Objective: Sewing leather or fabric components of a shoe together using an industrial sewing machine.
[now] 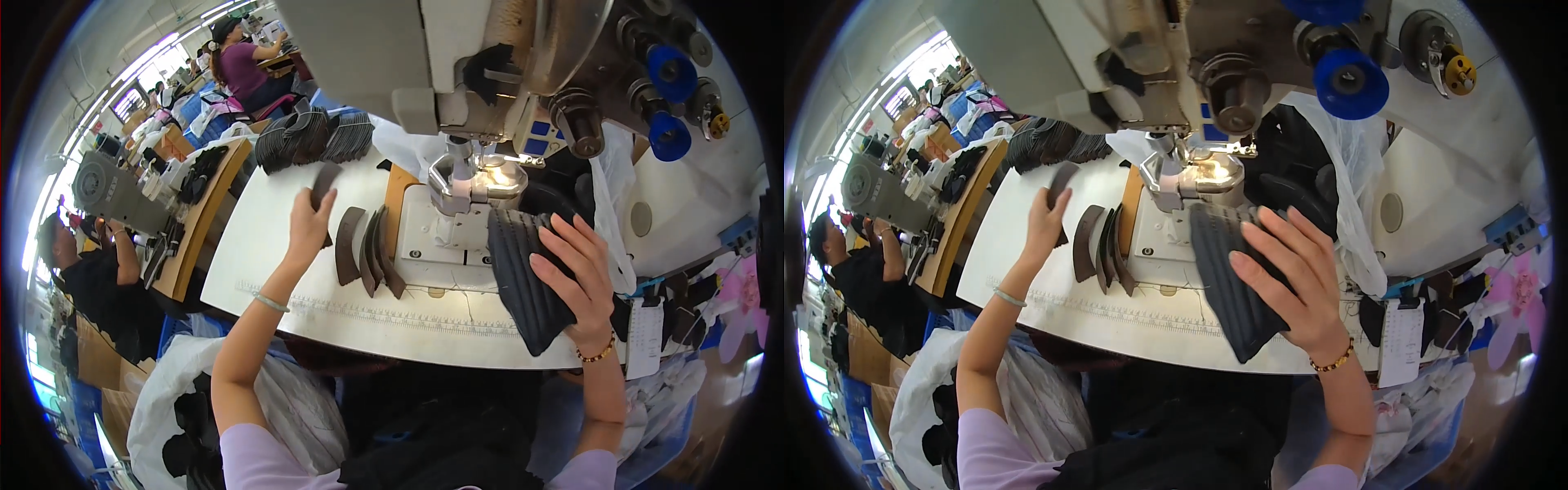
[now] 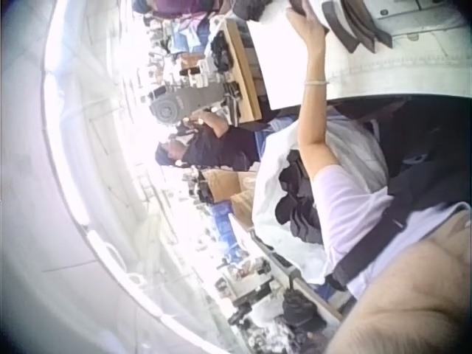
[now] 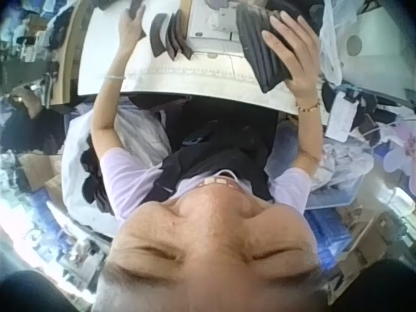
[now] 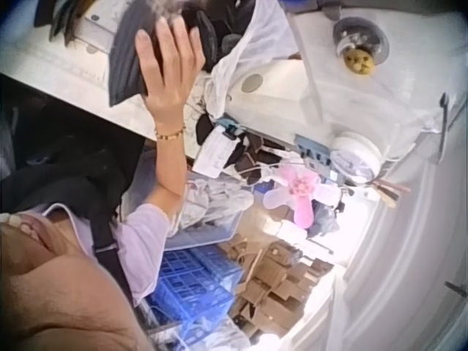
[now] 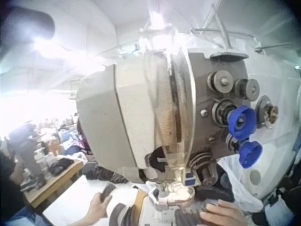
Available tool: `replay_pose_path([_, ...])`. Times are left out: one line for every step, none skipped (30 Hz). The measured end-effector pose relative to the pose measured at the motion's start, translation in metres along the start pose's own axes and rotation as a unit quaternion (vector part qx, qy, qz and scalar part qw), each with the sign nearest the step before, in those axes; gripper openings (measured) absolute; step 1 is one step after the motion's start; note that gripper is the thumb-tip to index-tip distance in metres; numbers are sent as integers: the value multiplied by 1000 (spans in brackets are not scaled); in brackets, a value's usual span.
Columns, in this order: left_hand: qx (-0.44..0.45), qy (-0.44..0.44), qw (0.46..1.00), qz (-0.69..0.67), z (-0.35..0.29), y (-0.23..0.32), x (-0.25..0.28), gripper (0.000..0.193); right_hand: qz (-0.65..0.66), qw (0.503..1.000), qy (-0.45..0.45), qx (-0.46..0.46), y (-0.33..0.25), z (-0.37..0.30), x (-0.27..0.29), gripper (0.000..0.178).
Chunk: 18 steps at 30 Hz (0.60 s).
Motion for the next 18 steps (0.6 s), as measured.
replay_pose_path([24,-20,996,-81,-3,23,8,33,-4,999,12,32,2,8,0,37])
replay_pose_path([50,-34,986,-157,-10,48,19,30,-7,999,15,28,8,14,-6,37])
replay_pose_path([-5,-22,979,-203,-17,76,25,35,20,999,-9,26,13,20,-10,36])
replay_pose_path([-56,-6,968,-244,-26,97,30,47,55,998,-29,26,19,22,-19,35])
replay_pose_path([-91,-13,958,-273,-35,111,28,58,54,998,-18,30,25,21,-22,38])
replay_pose_path([-125,-21,945,-302,-45,125,26,70,47,998,-16,31,28,22,-22,38])
replay_pose_path([-81,-56,941,-322,-61,139,21,70,52,998,-6,27,31,20,-19,41])
replay_pose_path([-127,-41,951,-278,-69,136,19,60,65,997,12,28,32,23,-19,44])
replay_pose_path([-206,-56,942,-260,-82,153,20,51,56,998,10,31,35,22,-21,47])
replay_pose_path([-117,-126,947,-271,-94,157,15,45,52,998,10,32,38,21,-24,47])
replay_pose_path([-102,-182,929,-305,-104,162,14,44,66,997,15,30,39,20,-24,47])
replay_pose_path([-87,-238,906,-338,-108,166,11,43,79,996,19,29,40,19,-25,47])
replay_pose_path([-114,-259,908,-308,-106,167,9,42,82,996,15,19,41,17,-25,49])
replay_pose_path([-136,-278,910,-277,-105,164,9,42,82,996,14,19,41,17,-24,49])
replay_pose_path([-179,-303,885,-306,-101,163,11,50,91,996,1,8,41,17,-24,50])
replay_pose_path([-178,-304,884,-307,-97,162,12,50,101,995,-11,-3,41,17,-24,50])
replay_pose_path([-246,-289,889,-257,-93,166,15,58,99,995,-12,-4,41,18,-23,50])
replay_pose_path([-312,-272,887,-206,-91,169,16,66,104,994,-36,-12,41,17,-23,50])
Point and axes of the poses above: each hand's wrist, its own z-axis towards the middle knuckle, its own x-axis out of the back of the hand, y = z × x, the point moved 3 cm from there along z, towards the middle knuckle, and after that the axes turned 9 degrees about x, right-handed, at the moved point
